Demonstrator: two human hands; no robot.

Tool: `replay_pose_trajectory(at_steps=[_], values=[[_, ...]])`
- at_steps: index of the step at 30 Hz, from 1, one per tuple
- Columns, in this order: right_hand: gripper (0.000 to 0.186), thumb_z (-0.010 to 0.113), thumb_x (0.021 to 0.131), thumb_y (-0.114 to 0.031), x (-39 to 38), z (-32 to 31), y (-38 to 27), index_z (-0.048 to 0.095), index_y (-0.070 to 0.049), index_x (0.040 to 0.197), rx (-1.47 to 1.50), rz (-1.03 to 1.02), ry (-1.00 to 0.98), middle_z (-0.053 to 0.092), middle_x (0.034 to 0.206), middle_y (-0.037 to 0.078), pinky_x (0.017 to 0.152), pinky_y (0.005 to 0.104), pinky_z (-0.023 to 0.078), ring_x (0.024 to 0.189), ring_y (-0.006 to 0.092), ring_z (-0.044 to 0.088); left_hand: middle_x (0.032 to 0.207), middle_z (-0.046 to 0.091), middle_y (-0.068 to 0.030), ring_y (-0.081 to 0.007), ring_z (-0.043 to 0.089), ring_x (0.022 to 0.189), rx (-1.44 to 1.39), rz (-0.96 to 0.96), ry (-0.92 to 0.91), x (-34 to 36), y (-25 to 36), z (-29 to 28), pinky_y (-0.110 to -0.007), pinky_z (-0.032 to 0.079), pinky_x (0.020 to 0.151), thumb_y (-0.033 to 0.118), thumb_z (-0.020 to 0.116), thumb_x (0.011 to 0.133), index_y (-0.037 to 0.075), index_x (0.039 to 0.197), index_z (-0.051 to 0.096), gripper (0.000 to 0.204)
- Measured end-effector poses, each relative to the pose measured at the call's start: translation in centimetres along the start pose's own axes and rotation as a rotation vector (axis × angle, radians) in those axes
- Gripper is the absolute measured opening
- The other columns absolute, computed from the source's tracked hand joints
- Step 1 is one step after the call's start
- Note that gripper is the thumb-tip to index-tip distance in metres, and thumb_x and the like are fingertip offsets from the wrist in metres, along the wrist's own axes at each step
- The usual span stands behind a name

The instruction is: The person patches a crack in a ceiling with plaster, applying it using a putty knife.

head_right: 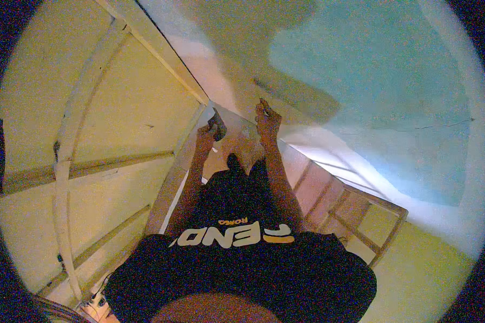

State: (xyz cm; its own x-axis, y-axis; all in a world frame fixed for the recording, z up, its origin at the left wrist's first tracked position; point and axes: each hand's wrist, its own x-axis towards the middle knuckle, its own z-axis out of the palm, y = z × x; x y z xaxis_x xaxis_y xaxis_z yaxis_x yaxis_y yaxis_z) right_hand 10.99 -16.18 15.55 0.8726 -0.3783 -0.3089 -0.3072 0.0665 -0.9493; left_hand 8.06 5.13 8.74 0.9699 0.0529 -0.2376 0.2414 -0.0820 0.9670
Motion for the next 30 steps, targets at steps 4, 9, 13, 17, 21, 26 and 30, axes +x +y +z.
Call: replay_pose_trajectory(at_steps=[4, 9, 13, 17, 21, 26, 30], values=[[0.038, 0.065, 0.087, -0.026, -0.2, -0.3, -0.5, 0.061, -0.009, 0.121, 0.048, -0.096, -0.005, 0.046, 0.055, -0.002, 0.037, 0.0199, 0.025, 0.04, 0.0039, 0.031, 0.068, 0.059, -0.0032, -0.0111, 0.051, 0.061, 0.17, 0.152, 0.063, -0.5, 1.4, -0.2, -0.032, 0.042, 0.057, 0.019, 0.054, 0.091, -0.009, 0.084, 0.063, 0.03], [0.037, 0.065, 0.087, -0.026, -0.4, 1.0, -0.3, 0.061, -0.01, 0.12, 0.049, 0.003, 0.017, 0.046, 0.055, -0.003, 0.036, 0.0201, 0.027, 0.04, 0.0038, 0.032, 0.075, 0.06, -0.0043, -0.0099, 0.052, 0.067, -0.027, -0.058, 0.125, -1.8, 5.4, 0.5, -0.029, 0.046, 0.063, 0.018, 0.056, 0.09, -0.009, 0.093, 0.063, 0.029], [0.038, 0.066, 0.086, -0.027, -0.5, 0.2, -1.4, 0.061, -0.011, 0.12, 0.083, -0.027, -0.041, 0.046, 0.055, -0.003, 0.035, 0.0198, 0.028, 0.039, 0.0035, 0.033, 0.074, 0.061, -0.0044, -0.0101, 0.053, 0.067, 0.052, -0.106, 0.034, 0.3, 1.1, -0.9, -0.03, 0.046, 0.063, 0.019, 0.056, 0.09, -0.009, 0.094, 0.063, 0.029], [0.04, 0.068, 0.085, -0.026, 3.4, -1.7, 5.0, 0.061, -0.009, 0.12, -0.007, -0.245, -0.044, 0.045, 0.054, -0.003, 0.034, 0.0191, 0.027, 0.039, 0.0031, 0.034, 0.07, 0.059, -0.003, -0.0099, 0.051, 0.064, 0.031, -0.035, -0.009, 0.3, -0.3, 0.2, -0.031, 0.044, 0.059, 0.02, 0.056, 0.09, -0.008, 0.089, 0.063, 0.029], [0.04, 0.068, 0.085, -0.028, -0.5, 0.1, -0.5, 0.061, -0.008, 0.119, 0.04, 0.012, -0.029, 0.044, 0.053, -0.003, 0.035, 0.019, 0.026, 0.041, 0.0024, 0.035, 0.066, 0.055, -0.0015, -0.0095, 0.046, 0.06, -0.104, -0.046, 0.099, -0.3, 0.3, -0.6, -0.031, 0.041, 0.055, 0.02, 0.056, 0.09, -0.008, 0.082, 0.062, 0.029], [0.039, 0.067, 0.086, -0.029, -0.1, 0.7, -0.1, 0.061, -0.011, 0.12, 0.079, -0.013, -0.018, 0.045, 0.053, -0.003, 0.034, 0.0184, 0.025, 0.039, 0.0024, 0.034, 0.067, 0.054, -0.0008, -0.0095, 0.045, 0.061, -0.018, -0.05, 0.027, 0.0, 2.2, 0.0, -0.03, 0.04, 0.056, 0.019, 0.056, 0.09, -0.007, 0.084, 0.062, 0.028], [0.039, 0.067, 0.086, -0.027, 0.3, 0.3, -0.6, 0.061, -0.009, 0.12, 0.052, 0.024, 0.017, 0.045, 0.054, -0.003, 0.034, 0.0187, 0.023, 0.039, 0.0027, 0.031, 0.066, 0.053, -0.0001, -0.0091, 0.045, 0.062, -0.119, -0.048, 0.023, 0.2, 1.4, 0.4, -0.03, 0.04, 0.057, 0.019, 0.056, 0.09, -0.005, 0.084, 0.063, 0.026]])
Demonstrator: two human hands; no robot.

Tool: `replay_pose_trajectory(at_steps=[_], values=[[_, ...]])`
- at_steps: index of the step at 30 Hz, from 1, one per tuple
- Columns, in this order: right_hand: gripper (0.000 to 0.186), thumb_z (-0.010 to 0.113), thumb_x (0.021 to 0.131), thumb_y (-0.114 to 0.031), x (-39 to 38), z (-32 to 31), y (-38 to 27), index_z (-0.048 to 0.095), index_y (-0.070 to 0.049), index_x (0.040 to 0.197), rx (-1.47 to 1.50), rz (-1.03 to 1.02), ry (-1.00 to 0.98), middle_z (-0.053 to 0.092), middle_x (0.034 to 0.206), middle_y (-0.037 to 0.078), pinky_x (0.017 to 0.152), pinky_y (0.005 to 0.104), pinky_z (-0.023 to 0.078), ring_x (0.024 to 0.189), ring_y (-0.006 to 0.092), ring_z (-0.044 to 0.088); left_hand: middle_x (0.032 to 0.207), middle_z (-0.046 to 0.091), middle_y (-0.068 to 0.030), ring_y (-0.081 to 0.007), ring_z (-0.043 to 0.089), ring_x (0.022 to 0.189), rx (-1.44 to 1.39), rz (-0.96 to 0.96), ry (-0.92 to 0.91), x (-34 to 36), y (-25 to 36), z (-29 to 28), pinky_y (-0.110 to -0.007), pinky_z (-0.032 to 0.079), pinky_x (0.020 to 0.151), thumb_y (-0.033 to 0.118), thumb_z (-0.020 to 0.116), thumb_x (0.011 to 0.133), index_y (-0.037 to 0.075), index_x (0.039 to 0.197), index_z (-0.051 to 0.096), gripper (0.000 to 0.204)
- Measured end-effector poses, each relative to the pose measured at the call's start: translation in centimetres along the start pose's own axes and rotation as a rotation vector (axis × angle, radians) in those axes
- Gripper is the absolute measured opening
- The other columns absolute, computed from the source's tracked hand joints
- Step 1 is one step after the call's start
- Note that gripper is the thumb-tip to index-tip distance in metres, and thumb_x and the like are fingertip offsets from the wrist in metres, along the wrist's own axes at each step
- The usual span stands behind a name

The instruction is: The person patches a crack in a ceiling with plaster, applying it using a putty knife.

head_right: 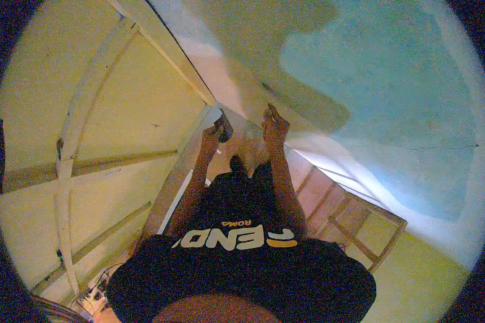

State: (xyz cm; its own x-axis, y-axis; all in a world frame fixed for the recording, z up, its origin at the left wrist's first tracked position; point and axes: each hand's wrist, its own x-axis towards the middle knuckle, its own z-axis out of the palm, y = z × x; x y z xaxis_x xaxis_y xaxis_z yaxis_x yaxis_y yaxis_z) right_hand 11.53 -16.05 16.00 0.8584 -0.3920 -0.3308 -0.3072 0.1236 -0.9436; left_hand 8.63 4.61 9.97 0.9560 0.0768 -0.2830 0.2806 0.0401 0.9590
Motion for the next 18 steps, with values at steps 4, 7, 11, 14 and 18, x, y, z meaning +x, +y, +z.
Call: replay_pose_trajectory(at_steps=[4, 7, 11, 14, 18], values=[[0.039, 0.067, 0.086, -0.025, -0.6, 1.5, 0.2, 0.061, -0.007, 0.12, 0.053, -0.076, -0.049, 0.044, 0.054, -0.003, 0.035, 0.0191, 0.023, 0.04, 0.0031, 0.032, 0.069, 0.056, -0.0008, -0.0092, 0.046, 0.063, 0.41, 0.209, 0.011, 0.4, -1.1, -1.1, -0.031, 0.04, 0.057, 0.019, 0.055, 0.09, -0.005, 0.086, 0.063, 0.025], [0.039, 0.067, 0.086, -0.024, 1.3, -0.2, 1.8, 0.06, -0.007, 0.12, -0.014, -0.056, -0.037, 0.045, 0.054, -0.003, 0.035, 0.0191, 0.023, 0.04, 0.0033, 0.032, 0.073, 0.06, -0.0029, -0.0098, 0.05, 0.064, 0.097, 0.012, -0.028, 0.7, 0.0, -0.9, -0.031, 0.043, 0.059, 0.018, 0.054, 0.091, -0.005, 0.09, 0.064, 0.025], [0.038, 0.067, 0.086, -0.023, 0.3, 1.4, 1.1, 0.061, -0.007, 0.12, -0.083, -0.167, -0.085, 0.044, 0.054, -0.003, 0.035, 0.0196, 0.024, 0.04, 0.0034, 0.032, 0.076, 0.062, -0.0037, -0.0103, 0.053, 0.067, 0.052, -0.044, 0.021, -0.6, 0.6, -0.8, -0.029, 0.045, 0.062, 0.016, 0.053, 0.091, -0.007, 0.093, 0.064, 0.026], [0.038, 0.067, 0.085, -0.023, -1.6, 1.6, -1.9, 0.061, -0.008, 0.12, 0.038, 0.043, -0.037, 0.045, 0.055, -0.003, 0.035, 0.0199, 0.025, 0.039, 0.0034, 0.032, 0.077, 0.062, -0.004, -0.0101, 0.054, 0.069, -0.001, -0.026, 0.02, -0.5, 0.4, -0.9, -0.029, 0.045, 0.063, 0.016, 0.053, 0.091, -0.008, 0.093, 0.064, 0.026], [0.038, 0.066, 0.085, -0.024, 4.3, -0.7, 3.7, 0.061, -0.009, 0.12, -0.091, -0.315, -0.16, 0.046, 0.055, -0.003, 0.034, 0.0195, 0.026, 0.038, 0.0033, 0.033, 0.078, 0.061, -0.0035, -0.0099, 0.053, 0.069, 0.082, -0.025, -0.095, 0.4, 0.7, 0.1, -0.029, 0.045, 0.063, 0.017, 0.054, 0.091, -0.008, 0.092, 0.063, 0.026]])
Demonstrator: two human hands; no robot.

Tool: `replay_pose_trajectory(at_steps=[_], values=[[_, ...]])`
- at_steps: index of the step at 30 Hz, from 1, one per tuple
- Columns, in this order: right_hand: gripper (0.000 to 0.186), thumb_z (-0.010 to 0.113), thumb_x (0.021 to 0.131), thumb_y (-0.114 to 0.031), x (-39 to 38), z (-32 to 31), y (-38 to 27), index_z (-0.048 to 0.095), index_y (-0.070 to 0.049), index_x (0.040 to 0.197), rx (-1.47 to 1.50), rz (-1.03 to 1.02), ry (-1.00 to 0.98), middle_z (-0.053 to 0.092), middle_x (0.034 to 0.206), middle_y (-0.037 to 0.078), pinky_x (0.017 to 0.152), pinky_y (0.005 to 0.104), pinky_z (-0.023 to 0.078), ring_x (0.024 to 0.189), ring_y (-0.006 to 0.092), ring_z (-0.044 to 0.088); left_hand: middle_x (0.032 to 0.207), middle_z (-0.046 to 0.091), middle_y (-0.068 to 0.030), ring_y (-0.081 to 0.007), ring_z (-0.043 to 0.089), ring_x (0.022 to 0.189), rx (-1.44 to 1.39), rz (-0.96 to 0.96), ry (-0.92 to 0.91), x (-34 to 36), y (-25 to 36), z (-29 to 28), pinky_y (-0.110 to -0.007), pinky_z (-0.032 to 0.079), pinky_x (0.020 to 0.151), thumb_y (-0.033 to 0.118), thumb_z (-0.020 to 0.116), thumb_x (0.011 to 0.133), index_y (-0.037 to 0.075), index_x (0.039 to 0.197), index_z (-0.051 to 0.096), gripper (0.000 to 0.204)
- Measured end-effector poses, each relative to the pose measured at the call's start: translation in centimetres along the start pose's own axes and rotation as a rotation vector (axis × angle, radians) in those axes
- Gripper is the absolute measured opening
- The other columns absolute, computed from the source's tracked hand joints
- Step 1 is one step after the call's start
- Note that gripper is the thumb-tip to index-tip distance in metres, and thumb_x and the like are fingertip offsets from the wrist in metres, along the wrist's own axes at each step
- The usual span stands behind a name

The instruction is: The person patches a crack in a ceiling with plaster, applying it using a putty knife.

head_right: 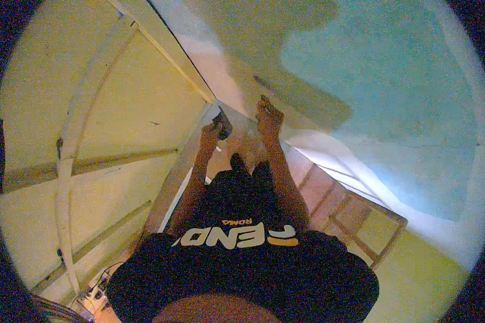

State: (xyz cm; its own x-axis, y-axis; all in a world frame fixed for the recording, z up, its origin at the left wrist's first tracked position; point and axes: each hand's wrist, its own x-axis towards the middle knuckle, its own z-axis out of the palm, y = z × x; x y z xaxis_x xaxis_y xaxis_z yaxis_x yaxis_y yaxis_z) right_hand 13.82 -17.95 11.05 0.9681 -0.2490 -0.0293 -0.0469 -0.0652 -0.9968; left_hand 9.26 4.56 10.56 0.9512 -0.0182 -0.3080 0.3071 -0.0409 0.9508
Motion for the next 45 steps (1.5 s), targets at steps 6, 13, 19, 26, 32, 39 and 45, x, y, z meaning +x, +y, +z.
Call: replay_pose_trajectory(at_steps=[6, 13, 19, 26, 32, 39, 45], values=[[0.037, 0.065, 0.085, -0.022, -2.6, 2.4, -7.0, 0.061, -0.009, 0.12, 0.086, 0.292, 0.065, 0.046, 0.055, -0.003, 0.035, 0.0204, 0.027, 0.039, 0.0035, 0.034, 0.075, 0.057, -0.0001, -0.009, 0.05, 0.067, -0.074, 0.0, 0.128, -0.2, -1.6, -0.5, -0.027, 0.043, 0.061, 0.019, 0.055, 0.091, -0.005, 0.087, 0.063, 0.026], [0.036, 0.061, 0.088, -0.024, -2.4, 2.1, -5.8, 0.061, -0.009, 0.12, 0.01, 0.277, 0.125, 0.046, 0.055, -0.003, 0.036, 0.0212, 0.029, 0.041, 0.0044, 0.037, 0.073, 0.057, 0.0001, -0.0095, 0.051, 0.067, -0.078, 0.063, 0.084, -0.3, 0.7, -0.5, -0.028, 0.043, 0.061, 0.02, 0.057, 0.091, -0.006, 0.09, 0.063, 0.027], [0.036, 0.062, 0.088, -0.025, -1.0, 1.5, -0.4, 0.061, -0.009, 0.12, -0.707, -0.545, 0.101, 0.046, 0.054, -0.003, 0.035, 0.0215, 0.029, 0.04, 0.0052, 0.036, 0.078, 0.06, -0.001, -0.0089, 0.053, 0.071, 0.079, -0.041, 0.06, -0.2, 1.5, -0.3, -0.028, 0.045, 0.065, 0.018, 0.056, 0.091, -0.005, 0.091, 0.064, 0.025], [0.035, 0.064, 0.087, -0.023, -2.9, 2.4, -4.9, 0.061, -0.011, 0.12, 0.088, 0.288, 0.157, 0.045, 0.053, -0.003, 0.033, 0.0199, 0.025, 0.037, 0.0035, 0.032, 0.073, 0.059, 0.0002, -0.0089, 0.052, 0.066, -0.165, -0.021, 0.08, -1.1, 0.5, -0.9, -0.029, 0.044, 0.06, 0.02, 0.055, 0.092, -0.002, 0.091, 0.065, 0.024], [0.037, 0.064, 0.087, -0.025, -3.4, 2.6, -6.6, 0.06, -0.012, 0.121, 0.077, 0.275, 0.078, 0.046, 0.055, -0.003, 0.033, 0.0197, 0.025, 0.037, 0.0034, 0.033, 0.072, 0.057, 0.0015, -0.0086, 0.05, 0.065, -0.077, 0.018, 0.06, -0.6, -2.0, -1.4, -0.028, 0.042, 0.058, 0.021, 0.055, 0.092, -0.002, 0.089, 0.065, 0.025], [0.039, 0.065, 0.087, -0.031, -2.7, 3.2, -6.8, 0.06, -0.013, 0.12, 0.176, 0.326, 0.131, 0.047, 0.056, -0.003, 0.033, 0.0195, 0.025, 0.037, 0.0025, 0.031, 0.073, 0.057, 0.0, -0.0088, 0.05, 0.067, -0.267, -0.055, 0.091, -1.5, 1.5, 0.2, -0.028, 0.042, 0.058, 0.021, 0.057, 0.091, -0.005, 0.086, 0.064, 0.027], [0.036, 0.065, 0.086, -0.025, -0.5, -2.4, 0.2, 0.061, -0.013, 0.12, -0.064, -0.071, -0.016, 0.047, 0.057, -0.003, 0.033, 0.0191, 0.025, 0.037, 0.0027, 0.033, 0.071, 0.056, 0.0007, -0.0098, 0.05, 0.062, -0.258, 0.006, 0.027, -1.1, 2.5, 0.8, -0.027, 0.042, 0.055, 0.023, 0.057, 0.091, -0.004, 0.086, 0.063, 0.028]])
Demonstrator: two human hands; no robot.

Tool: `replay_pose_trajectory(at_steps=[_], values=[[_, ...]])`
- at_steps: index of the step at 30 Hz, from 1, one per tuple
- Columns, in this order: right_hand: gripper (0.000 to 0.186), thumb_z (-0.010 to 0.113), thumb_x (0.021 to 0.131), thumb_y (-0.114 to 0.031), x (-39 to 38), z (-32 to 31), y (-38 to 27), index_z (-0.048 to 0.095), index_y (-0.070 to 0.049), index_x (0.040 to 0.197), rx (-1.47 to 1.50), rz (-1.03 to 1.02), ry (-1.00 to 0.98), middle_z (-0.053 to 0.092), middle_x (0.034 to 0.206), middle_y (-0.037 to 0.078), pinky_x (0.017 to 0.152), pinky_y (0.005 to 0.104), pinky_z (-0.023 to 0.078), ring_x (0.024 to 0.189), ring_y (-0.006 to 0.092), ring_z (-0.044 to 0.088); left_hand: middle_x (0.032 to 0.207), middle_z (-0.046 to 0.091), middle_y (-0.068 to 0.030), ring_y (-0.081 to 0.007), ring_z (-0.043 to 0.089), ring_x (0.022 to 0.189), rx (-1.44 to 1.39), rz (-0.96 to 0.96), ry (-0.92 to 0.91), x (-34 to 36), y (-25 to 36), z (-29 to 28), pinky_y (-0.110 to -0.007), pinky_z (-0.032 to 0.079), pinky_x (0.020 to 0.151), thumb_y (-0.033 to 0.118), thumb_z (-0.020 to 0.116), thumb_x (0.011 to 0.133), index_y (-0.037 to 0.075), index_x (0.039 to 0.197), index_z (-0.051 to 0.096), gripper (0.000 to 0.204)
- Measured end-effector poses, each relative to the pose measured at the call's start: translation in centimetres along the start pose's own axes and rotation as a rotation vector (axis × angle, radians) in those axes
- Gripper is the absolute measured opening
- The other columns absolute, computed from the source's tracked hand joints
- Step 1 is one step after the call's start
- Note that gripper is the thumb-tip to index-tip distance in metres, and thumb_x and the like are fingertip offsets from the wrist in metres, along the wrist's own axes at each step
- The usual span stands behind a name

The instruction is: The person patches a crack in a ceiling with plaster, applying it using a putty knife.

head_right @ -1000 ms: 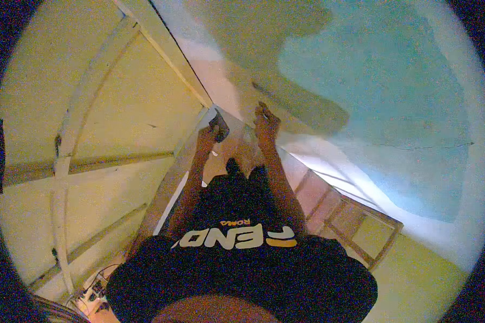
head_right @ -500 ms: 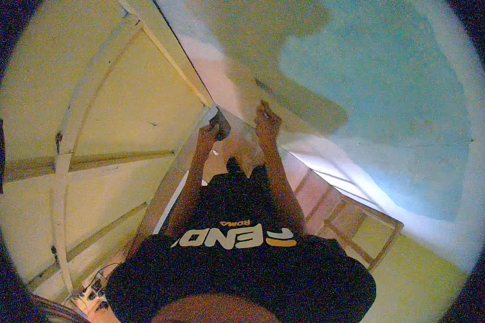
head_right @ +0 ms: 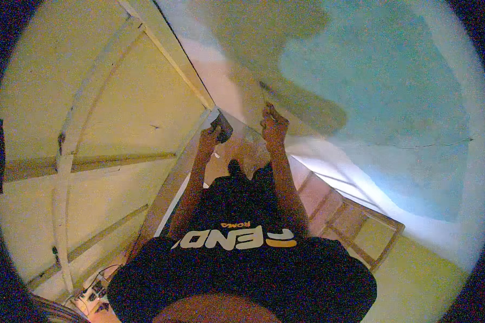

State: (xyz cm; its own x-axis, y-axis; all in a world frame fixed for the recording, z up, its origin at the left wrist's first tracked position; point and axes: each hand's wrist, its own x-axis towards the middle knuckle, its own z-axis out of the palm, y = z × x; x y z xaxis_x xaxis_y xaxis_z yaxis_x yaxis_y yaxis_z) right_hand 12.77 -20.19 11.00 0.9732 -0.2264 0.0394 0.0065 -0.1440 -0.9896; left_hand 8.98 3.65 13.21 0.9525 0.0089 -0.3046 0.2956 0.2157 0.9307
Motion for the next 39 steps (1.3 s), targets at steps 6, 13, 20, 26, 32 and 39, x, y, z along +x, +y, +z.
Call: replay_pose_trajectory(at_steps=[6, 13, 20, 26, 32, 39], values=[[0.036, 0.064, 0.086, -0.023, -1.3, 4.1, -8.6, 0.06, -0.01, 0.12, 0.239, 0.407, 0.114, 0.047, 0.058, -0.003, 0.033, 0.0181, 0.026, 0.039, 0.0029, 0.034, 0.07, 0.057, -0.0002, -0.0104, 0.052, 0.063, -0.022, -0.043, 0.082, 0.0, -0.8, -0.7, -0.028, 0.043, 0.057, 0.024, 0.058, 0.09, -0.005, 0.086, 0.065, 0.03], [0.035, 0.064, 0.087, -0.023, -1.2, 5.1, -8.6, 0.061, -0.01, 0.12, 0.314, 0.415, 0.126, 0.047, 0.056, -0.002, 0.032, 0.0193, 0.027, 0.037, 0.0032, 0.033, 0.069, 0.058, -0.0003, -0.0103, 0.05, 0.061, 0.068, 0.061, 0.009, 0.9, -1.4, -2.0, -0.027, 0.042, 0.056, 0.024, 0.056, 0.091, -0.006, 0.086, 0.065, 0.031], [0.039, 0.063, 0.088, -0.028, -1.2, 4.6, -7.1, 0.059, -0.01, 0.122, 0.096, 0.312, 0.05, 0.045, 0.055, -0.001, 0.033, 0.0196, 0.026, 0.038, 0.0037, 0.033, 0.066, 0.055, 0.0011, -0.0091, 0.047, 0.056, 0.079, 0.021, 0.029, 1.7, -2.3, -2.1, -0.03, 0.039, 0.052, 0.024, 0.056, 0.091, -0.004, 0.082, 0.065, 0.03], [0.04, 0.062, 0.089, -0.03, -3.5, -0.3, -11.0, 0.057, -0.013, 0.124, 0.114, 0.434, 0.063, 0.043, 0.055, -0.002, 0.033, 0.0202, 0.025, 0.039, 0.0042, 0.031, 0.06, 0.055, -0.0047, -0.0118, 0.051, 0.055, 0.043, -0.053, 0.006, 1.5, -3.0, -1.8, -0.031, 0.041, 0.051, 0.026, 0.056, 0.09, -0.006, 0.082, 0.062, 0.033], [0.041, 0.062, 0.089, -0.027, -2.3, 0.8, -10.7, 0.055, -0.013, 0.127, 0.146, 0.564, 0.047, 0.043, 0.056, -0.003, 0.032, 0.0189, 0.025, 0.038, 0.0041, 0.03, 0.063, 0.059, -0.0117, -0.0183, 0.057, 0.058, 0.27, 0.182, -0.058, 6.2, -4.7, 1.2, -0.035, 0.046, 0.057, 0.025, 0.055, 0.089, -0.006, 0.086, 0.061, 0.031], [0.038, 0.063, 0.089, -0.025, -2.9, 0.9, -8.4, 0.057, -0.013, 0.124, 0.357, 0.385, 0.113, 0.046, 0.055, -0.002, 0.032, 0.0173, 0.025, 0.038, 0.0037, 0.033, 0.065, 0.06, -0.0128, -0.0182, 0.057, 0.06, 0.413, 0.381, -0.078, 8.4, -1.1, 5.1, -0.034, 0.047, 0.059, 0.022, 0.055, 0.089, -0.004, 0.084, 0.06, 0.027]])
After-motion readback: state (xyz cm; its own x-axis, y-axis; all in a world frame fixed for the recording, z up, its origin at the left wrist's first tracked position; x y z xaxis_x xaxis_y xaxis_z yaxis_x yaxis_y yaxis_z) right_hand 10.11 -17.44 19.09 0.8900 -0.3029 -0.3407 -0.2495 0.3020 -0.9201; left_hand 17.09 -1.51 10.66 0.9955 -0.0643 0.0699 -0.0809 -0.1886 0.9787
